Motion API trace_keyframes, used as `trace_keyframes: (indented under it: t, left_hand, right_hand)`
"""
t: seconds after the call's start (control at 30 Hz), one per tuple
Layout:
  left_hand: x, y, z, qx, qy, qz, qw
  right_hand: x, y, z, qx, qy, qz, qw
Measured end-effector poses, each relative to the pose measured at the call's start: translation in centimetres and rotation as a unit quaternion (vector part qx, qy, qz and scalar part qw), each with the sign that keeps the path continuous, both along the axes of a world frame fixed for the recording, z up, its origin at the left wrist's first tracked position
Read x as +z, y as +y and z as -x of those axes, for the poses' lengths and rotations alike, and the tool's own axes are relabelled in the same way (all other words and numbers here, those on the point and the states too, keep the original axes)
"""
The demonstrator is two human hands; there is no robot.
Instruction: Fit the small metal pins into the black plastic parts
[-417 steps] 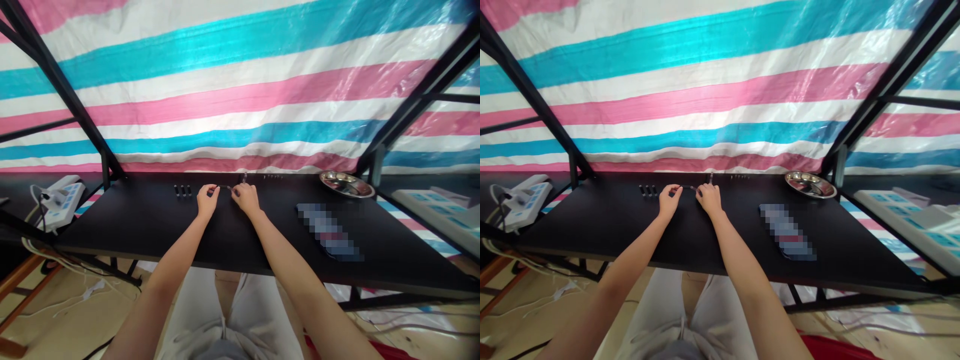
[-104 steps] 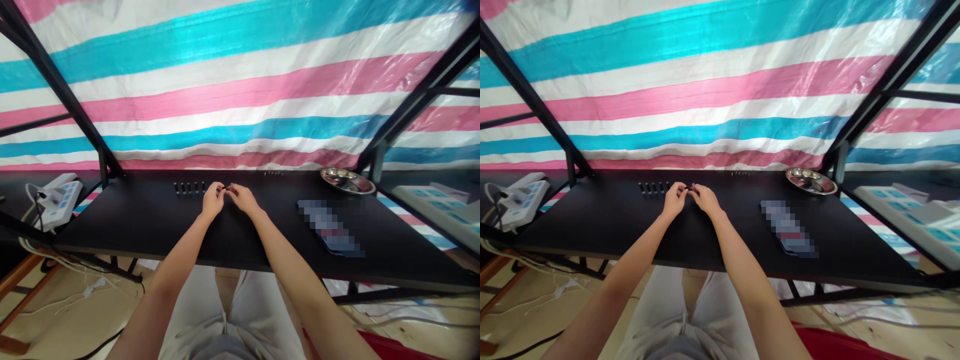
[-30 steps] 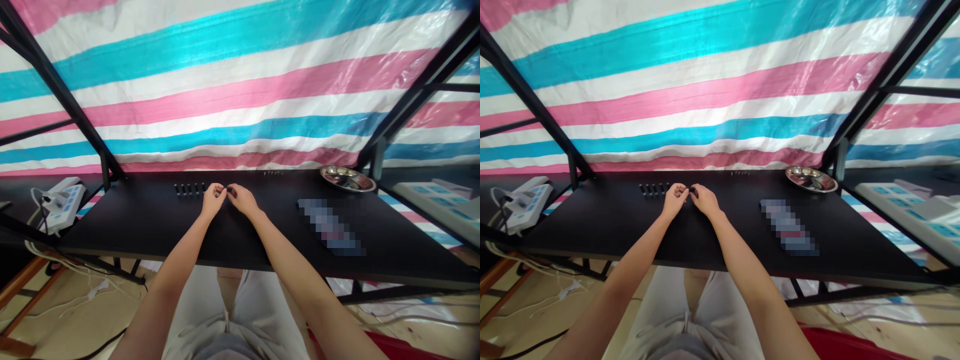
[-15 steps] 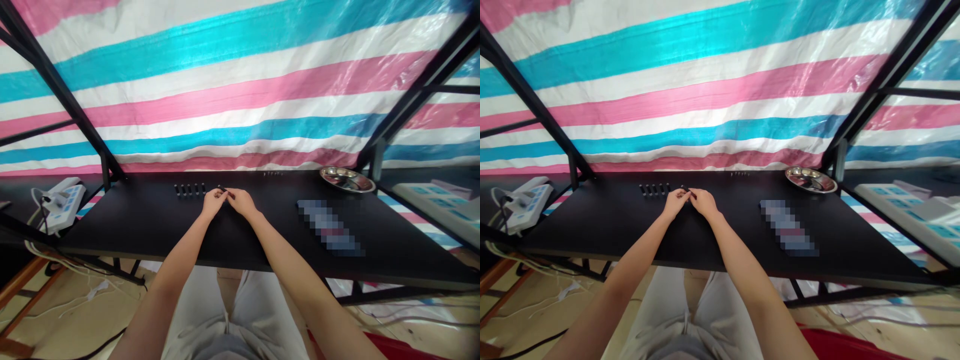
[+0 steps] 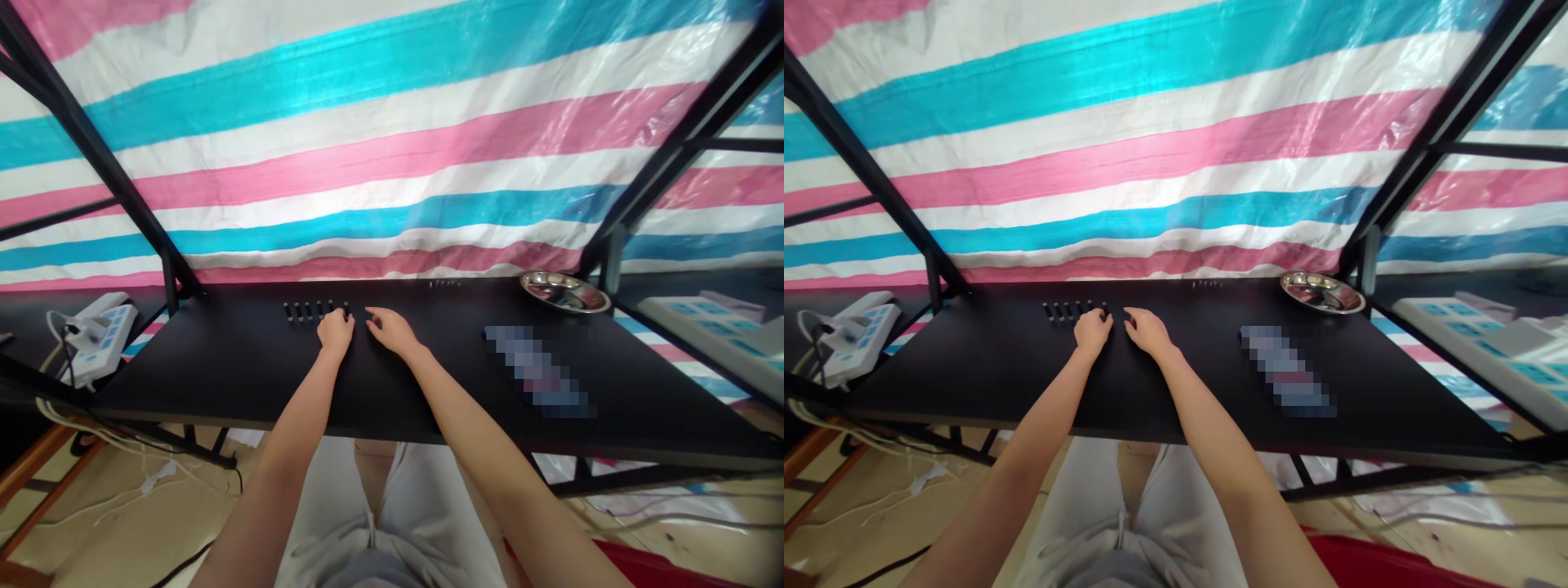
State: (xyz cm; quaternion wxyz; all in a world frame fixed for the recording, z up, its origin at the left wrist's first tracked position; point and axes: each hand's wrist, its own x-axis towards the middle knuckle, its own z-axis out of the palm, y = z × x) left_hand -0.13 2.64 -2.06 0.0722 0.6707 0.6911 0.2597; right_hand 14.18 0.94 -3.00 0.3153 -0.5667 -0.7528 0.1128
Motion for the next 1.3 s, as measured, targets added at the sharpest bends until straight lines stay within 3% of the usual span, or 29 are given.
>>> trace_keyframes:
  t: [0.5, 0.63, 0.73, 0.87, 0.97, 1.07, 1.3]
  left_hand:
    - [0.4, 0.2, -0.2, 0.018, 0.04, 0.021, 0.999]
    - [0.3, -0.3, 0.1, 0.021, 0.048, 0.024, 0.998]
    - [0.1, -0.9, 0.1, -0.036, 0.053, -0.005, 0.998]
    - [-0.4, -1.8, -0.7, -0.195, 0.051, -0.089, 0.975]
    - [-1.1, -2.1, -1.4, -0.278, 0.049, -0.106, 0.954]
    - [-2.0, -1.9, -1.6, -0.308, 0.047, -0.084, 0.946]
    - [-2.7, -1.7, -1.4, -0.301, 0.062, -0.029, 0.951]
  right_hand:
    - [0.1, 0.0, -0.2, -0.025, -0.033, 0.011, 0.999]
    - [-0.1, -0.1, -0.4, -0.058, -0.072, 0.002, 0.996]
    - [-0.7, 0.0, -0.5, -0.09, -0.089, -0.008, 0.992]
    - [-1.8, 0.2, -0.6, -0.085, -0.085, 0.013, 0.993]
    - [-2.3, 0.3, -0.5, -0.076, -0.096, 0.04, 0.992]
    - [-2.4, 0.1, -0.4, -0.072, -0.102, 0.052, 0.991]
    - [-2.1, -0.3, -0.4, -0.067, -0.109, 0.058, 0.99]
